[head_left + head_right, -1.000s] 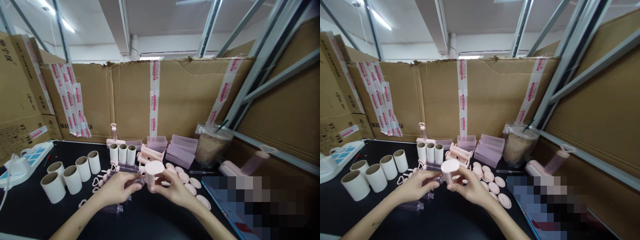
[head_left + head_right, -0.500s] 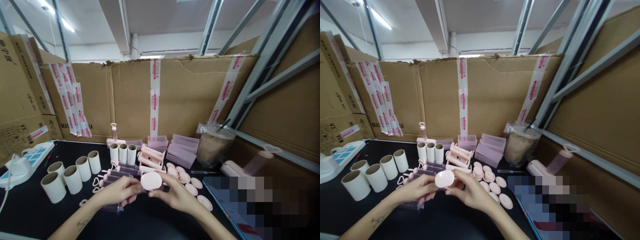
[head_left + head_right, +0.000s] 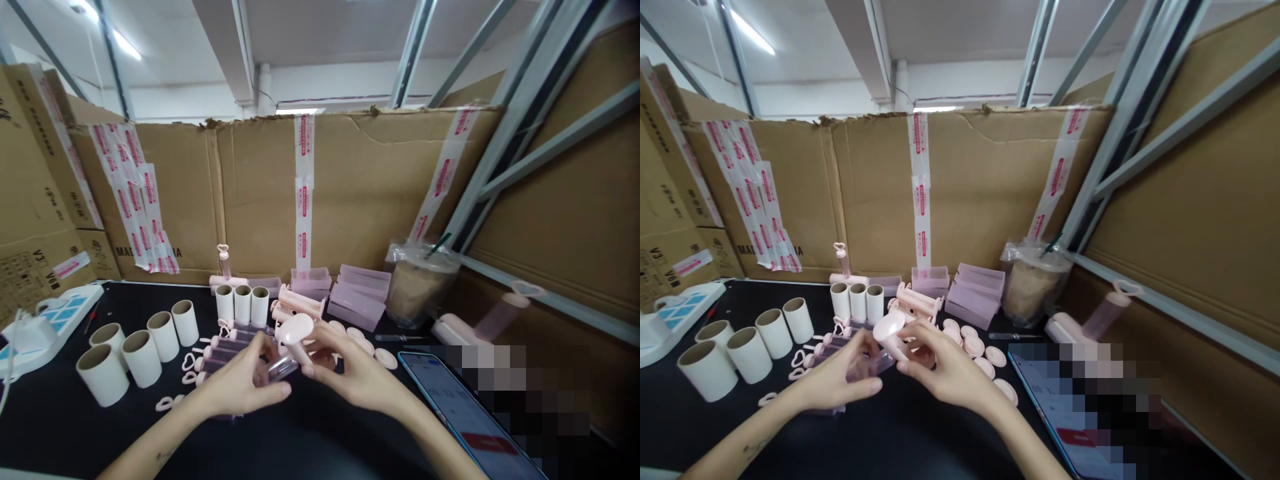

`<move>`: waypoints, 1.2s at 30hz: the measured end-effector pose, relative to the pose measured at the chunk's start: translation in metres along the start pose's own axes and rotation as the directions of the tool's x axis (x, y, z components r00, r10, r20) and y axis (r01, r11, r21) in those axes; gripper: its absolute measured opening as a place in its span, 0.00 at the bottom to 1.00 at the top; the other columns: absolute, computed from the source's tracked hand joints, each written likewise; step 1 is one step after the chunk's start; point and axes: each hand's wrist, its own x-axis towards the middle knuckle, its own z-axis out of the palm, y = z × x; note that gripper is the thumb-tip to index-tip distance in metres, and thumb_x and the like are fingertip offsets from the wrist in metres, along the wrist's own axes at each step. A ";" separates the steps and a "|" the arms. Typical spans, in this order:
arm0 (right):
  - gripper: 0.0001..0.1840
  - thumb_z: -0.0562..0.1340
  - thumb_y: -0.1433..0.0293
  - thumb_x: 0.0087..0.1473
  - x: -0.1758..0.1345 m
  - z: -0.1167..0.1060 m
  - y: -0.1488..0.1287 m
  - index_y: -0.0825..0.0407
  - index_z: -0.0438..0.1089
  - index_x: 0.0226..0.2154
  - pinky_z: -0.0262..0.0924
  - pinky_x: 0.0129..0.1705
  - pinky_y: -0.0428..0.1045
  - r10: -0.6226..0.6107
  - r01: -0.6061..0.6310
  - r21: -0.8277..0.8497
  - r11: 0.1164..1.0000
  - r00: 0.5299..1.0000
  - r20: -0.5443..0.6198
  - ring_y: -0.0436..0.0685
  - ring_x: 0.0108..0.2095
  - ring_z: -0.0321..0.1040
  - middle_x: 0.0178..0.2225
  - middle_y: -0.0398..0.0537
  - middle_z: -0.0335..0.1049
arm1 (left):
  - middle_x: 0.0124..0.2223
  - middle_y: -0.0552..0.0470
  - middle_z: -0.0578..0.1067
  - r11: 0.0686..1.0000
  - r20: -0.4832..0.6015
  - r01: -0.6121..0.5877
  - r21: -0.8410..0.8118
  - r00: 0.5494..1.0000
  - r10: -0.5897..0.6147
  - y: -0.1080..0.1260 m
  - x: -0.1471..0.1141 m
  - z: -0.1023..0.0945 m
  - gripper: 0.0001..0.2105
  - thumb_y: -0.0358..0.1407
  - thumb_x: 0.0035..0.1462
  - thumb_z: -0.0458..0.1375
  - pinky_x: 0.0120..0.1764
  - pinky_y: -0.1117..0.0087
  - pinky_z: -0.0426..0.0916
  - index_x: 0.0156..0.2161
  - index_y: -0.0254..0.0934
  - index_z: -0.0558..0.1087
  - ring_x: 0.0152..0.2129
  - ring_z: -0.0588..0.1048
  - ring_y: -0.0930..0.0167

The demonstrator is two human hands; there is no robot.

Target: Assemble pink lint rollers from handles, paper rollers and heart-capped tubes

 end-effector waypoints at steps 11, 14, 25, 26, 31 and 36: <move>0.07 0.63 0.70 0.41 -0.019 -0.003 -0.003 0.50 0.63 0.26 0.51 0.23 0.43 0.278 -0.188 -0.291 0.938 0.911 0.305 0.52 0.25 0.64 0.25 0.41 0.70 | 0.32 0.55 0.71 0.898 0.283 -0.209 0.388 0.954 0.100 0.004 -0.010 0.019 0.11 0.40 0.45 0.63 0.36 0.72 0.62 0.35 0.41 0.72 0.33 0.68 0.69; 0.09 0.63 0.70 0.40 -0.017 0.008 0.007 0.51 0.64 0.28 0.49 0.22 0.43 0.296 -0.206 -0.270 0.941 0.888 0.353 0.52 0.25 0.65 0.26 0.41 0.71 | 0.31 0.54 0.71 0.873 0.330 -0.224 0.434 0.941 0.077 -0.006 -0.009 0.022 0.10 0.42 0.45 0.63 0.34 0.72 0.61 0.34 0.40 0.73 0.31 0.68 0.69; 0.11 0.57 0.61 0.53 -0.011 -0.022 0.027 0.51 0.68 0.29 0.55 0.27 0.44 0.228 -0.175 -0.259 0.950 0.955 0.188 0.53 0.26 0.67 0.25 0.42 0.72 | 0.39 0.52 0.70 0.937 0.228 -0.093 0.338 0.974 0.015 -0.003 -0.006 0.000 0.26 0.45 0.49 0.60 0.38 0.70 0.65 0.53 0.43 0.64 0.36 0.70 0.68; 0.12 0.54 0.61 0.55 -0.010 -0.030 0.032 0.51 0.68 0.29 0.56 0.28 0.45 0.235 -0.196 -0.292 0.936 0.966 0.106 0.53 0.27 0.68 0.25 0.43 0.72 | 0.40 0.52 0.70 0.944 0.175 -0.105 0.314 0.983 0.051 -0.003 -0.002 -0.007 0.25 0.45 0.51 0.58 0.40 0.69 0.65 0.54 0.44 0.63 0.36 0.70 0.69; 0.10 0.55 0.65 0.51 -0.007 -0.053 0.064 0.49 0.70 0.35 0.56 0.31 0.48 0.436 -0.455 -0.589 0.668 0.881 -0.185 0.60 0.35 0.71 0.35 0.48 0.75 | 0.46 0.47 0.69 0.716 -0.400 0.029 0.697 0.845 0.355 -0.026 0.027 -0.047 0.18 0.39 0.57 0.53 0.49 0.59 0.61 0.52 0.39 0.64 0.46 0.65 0.63; 0.10 0.58 0.67 0.46 -0.005 -0.051 0.080 0.50 0.71 0.33 0.56 0.31 0.49 0.510 -0.499 -0.636 0.589 0.840 -0.187 0.64 0.38 0.71 0.38 0.54 0.75 | 0.51 0.41 0.65 0.634 -0.474 0.166 0.755 0.806 0.354 -0.058 0.045 -0.057 0.20 0.34 0.55 0.52 0.50 0.52 0.60 0.53 0.35 0.62 0.50 0.60 0.57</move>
